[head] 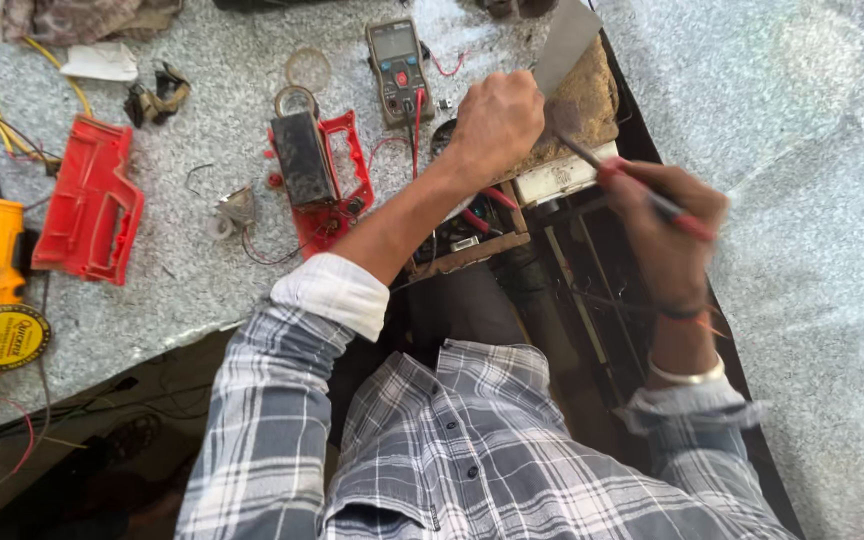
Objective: The person solders wires to a small electronic component using a soldering iron and solder wire. They then attach the component to a red plastic housing and continue soldering additional connections. The person also uses a multimeter to test the circuit.
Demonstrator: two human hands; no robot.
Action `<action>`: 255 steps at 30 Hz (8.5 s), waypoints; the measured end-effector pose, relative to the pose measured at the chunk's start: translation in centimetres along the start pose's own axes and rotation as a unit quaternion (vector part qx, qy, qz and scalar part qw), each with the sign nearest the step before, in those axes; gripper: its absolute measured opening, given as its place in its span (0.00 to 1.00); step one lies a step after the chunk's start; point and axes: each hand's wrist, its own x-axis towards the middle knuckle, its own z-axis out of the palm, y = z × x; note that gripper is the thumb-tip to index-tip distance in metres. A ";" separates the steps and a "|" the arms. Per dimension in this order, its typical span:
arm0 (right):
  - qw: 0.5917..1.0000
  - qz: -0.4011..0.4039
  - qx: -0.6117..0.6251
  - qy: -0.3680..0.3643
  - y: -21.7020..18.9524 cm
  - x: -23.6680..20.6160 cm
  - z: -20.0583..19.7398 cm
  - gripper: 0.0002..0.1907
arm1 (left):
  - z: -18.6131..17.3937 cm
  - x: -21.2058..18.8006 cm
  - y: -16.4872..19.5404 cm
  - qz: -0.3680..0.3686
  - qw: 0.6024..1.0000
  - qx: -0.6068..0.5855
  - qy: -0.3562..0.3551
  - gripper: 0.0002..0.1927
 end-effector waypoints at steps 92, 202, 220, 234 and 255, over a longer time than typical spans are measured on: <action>0.678 0.358 0.619 -0.171 1.3 0.1 17.6 0.21 | -20.5 -23.1 -7.7 0.000 0.966 -0.128 0.225 0.20; 0.952 -0.209 0.149 -0.167 -2.7 -2.4 15.0 0.19 | -17.7 -22.4 -8.7 -0.077 0.850 -0.423 0.303 0.07; 0.946 -0.200 0.144 -0.209 -3.4 -2.3 15.7 0.18 | -17.9 -22.5 -9.0 -0.064 0.869 -0.393 0.293 0.07; 0.949 -0.177 0.167 -0.199 -2.7 -2.5 16.1 0.20 | -17.6 -22.5 -9.4 -0.078 0.857 -0.418 0.290 0.07; 0.929 -0.233 0.024 -0.286 -2.8 -0.8 13.7 0.17 | -18.3 -21.6 -14.5 0.069 0.971 -0.071 0.217 0.09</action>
